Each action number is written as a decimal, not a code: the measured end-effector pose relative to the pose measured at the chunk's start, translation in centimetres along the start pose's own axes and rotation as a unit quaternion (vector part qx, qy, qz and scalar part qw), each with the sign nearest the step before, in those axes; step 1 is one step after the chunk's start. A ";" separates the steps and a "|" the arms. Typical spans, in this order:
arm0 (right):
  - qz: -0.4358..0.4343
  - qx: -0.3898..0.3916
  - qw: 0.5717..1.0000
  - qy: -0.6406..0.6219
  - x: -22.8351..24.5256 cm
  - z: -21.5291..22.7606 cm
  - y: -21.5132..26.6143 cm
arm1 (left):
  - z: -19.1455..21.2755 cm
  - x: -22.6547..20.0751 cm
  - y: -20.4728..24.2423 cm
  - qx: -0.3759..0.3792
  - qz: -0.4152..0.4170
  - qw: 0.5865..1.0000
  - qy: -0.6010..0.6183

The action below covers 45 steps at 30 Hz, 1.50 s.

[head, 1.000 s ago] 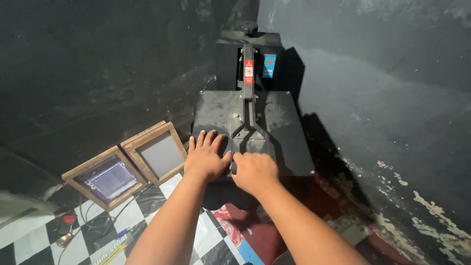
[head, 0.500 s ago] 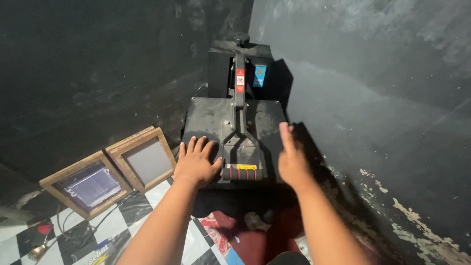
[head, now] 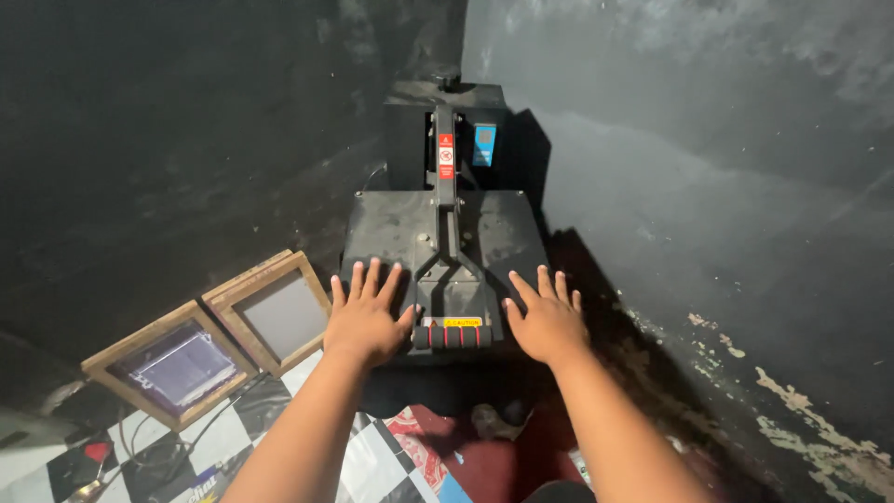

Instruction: The person operates a heat press machine to apply a design onto a black t-shirt. They repeatedly open the press, adjust the t-shirt on the lower platen, and close the machine to apply heat and pressure.

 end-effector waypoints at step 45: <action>0.101 -0.096 0.990 0.005 0.3 0.1 0.5 | -1.7 0.5 -1.9 -0.013 0.001 1.000 -0.016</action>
Point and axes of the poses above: each hand's wrist, its own y-axis away from the middle knuckle, its own z-axis out of the back of the hand, x = y × z, the point moved 4 cm from there along -y, towards the middle knuckle, and after that the axes turned 1 degree about -z, right-handed, at the moved point
